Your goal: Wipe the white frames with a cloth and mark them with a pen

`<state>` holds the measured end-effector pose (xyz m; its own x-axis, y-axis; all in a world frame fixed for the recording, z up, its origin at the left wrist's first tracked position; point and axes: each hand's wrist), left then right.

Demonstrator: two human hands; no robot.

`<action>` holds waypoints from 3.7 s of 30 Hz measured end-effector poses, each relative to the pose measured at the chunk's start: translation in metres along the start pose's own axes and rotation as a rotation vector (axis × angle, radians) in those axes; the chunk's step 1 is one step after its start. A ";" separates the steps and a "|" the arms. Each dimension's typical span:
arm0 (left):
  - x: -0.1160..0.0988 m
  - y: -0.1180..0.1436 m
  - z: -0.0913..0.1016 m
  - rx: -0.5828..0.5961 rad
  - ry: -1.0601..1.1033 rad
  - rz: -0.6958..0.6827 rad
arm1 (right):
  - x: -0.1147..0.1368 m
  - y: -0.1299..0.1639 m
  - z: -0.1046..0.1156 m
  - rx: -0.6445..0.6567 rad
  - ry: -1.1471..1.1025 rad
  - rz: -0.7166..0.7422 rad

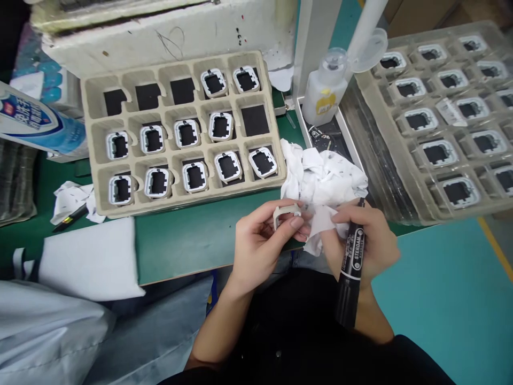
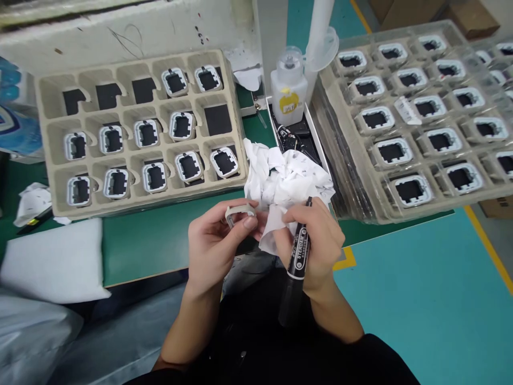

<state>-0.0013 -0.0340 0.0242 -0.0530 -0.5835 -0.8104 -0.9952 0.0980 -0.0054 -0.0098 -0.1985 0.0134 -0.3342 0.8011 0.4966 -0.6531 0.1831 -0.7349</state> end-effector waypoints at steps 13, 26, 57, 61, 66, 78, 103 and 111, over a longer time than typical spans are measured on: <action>-0.002 0.000 0.011 0.091 0.100 0.087 | -0.016 -0.014 -0.004 0.176 0.429 0.147; 0.000 -0.001 0.009 0.102 0.105 0.038 | -0.017 -0.014 0.026 -0.085 0.271 0.208; -0.002 -0.001 0.003 -0.003 0.043 0.063 | 0.023 -0.008 0.016 0.003 -0.391 -0.116; -0.003 -0.003 -0.003 -0.083 0.003 0.058 | 0.026 -0.018 0.005 0.110 -0.483 -0.098; -0.005 -0.004 -0.008 -0.140 -0.070 0.048 | 0.022 -0.015 -0.003 0.139 -0.573 -0.053; 0.001 0.000 -0.007 -0.159 -0.223 -0.007 | 0.020 -0.003 -0.021 0.011 -0.538 -0.112; 0.007 0.007 -0.001 -0.142 -0.556 -0.110 | 0.016 -0.001 -0.016 0.040 -0.449 -0.082; 0.007 0.008 -0.002 -0.139 -0.619 -0.126 | 0.019 -0.002 -0.013 0.074 -0.445 -0.137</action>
<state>-0.0099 -0.0389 0.0200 0.0806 -0.0069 -0.9967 -0.9943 -0.0703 -0.0799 -0.0060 -0.1758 0.0179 -0.4901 0.4475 0.7481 -0.7526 0.2159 -0.6221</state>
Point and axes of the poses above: each hand's wrist, its own y-axis away from the middle knuckle, its own z-axis out of the back of the hand, x = y × z, and after that the axes turned 13 degrees about y, right-handed
